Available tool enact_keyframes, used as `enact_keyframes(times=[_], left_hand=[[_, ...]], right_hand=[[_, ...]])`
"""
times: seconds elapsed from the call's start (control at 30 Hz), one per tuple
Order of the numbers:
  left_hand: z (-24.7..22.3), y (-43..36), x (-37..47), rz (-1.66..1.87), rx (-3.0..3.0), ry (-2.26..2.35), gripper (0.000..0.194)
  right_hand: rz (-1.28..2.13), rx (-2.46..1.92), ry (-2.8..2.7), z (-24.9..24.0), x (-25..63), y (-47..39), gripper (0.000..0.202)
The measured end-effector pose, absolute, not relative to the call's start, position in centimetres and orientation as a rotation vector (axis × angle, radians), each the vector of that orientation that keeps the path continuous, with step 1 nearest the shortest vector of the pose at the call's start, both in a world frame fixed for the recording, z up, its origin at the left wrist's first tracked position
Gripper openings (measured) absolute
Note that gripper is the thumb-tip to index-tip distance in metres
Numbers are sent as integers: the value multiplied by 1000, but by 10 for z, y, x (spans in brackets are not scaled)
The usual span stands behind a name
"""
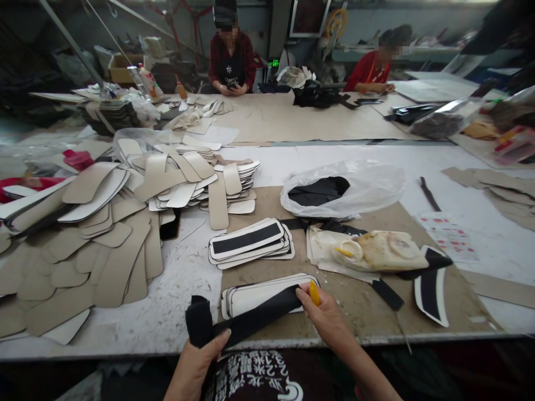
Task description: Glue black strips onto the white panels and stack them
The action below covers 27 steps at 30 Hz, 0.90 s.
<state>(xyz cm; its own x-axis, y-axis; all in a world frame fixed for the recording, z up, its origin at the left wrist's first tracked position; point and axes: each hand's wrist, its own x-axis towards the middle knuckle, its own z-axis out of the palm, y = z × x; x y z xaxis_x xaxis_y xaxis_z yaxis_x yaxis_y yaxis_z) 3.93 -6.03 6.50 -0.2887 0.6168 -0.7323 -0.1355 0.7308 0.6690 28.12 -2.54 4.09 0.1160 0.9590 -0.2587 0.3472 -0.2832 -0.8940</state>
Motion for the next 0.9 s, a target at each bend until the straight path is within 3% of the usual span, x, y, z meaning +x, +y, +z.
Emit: enact_keyframes(times=[0.23,0.5,0.6,0.9], left_hand=[[110,-51,18,950,315,1526,42],[87,-58,-9,880,302,1521,45],[84,-59,-16,796,280,1485,37],[74,-61,-20,751,196,1357,32]], right_hand=[[1169,-1660,-1343,66,255,-26,28],[1152,-1710,-1274,70,233,-25,30],[1111,-1739,-1290,71,230,-26,31],[1115,-1815,-1266,41,234,-48,30]])
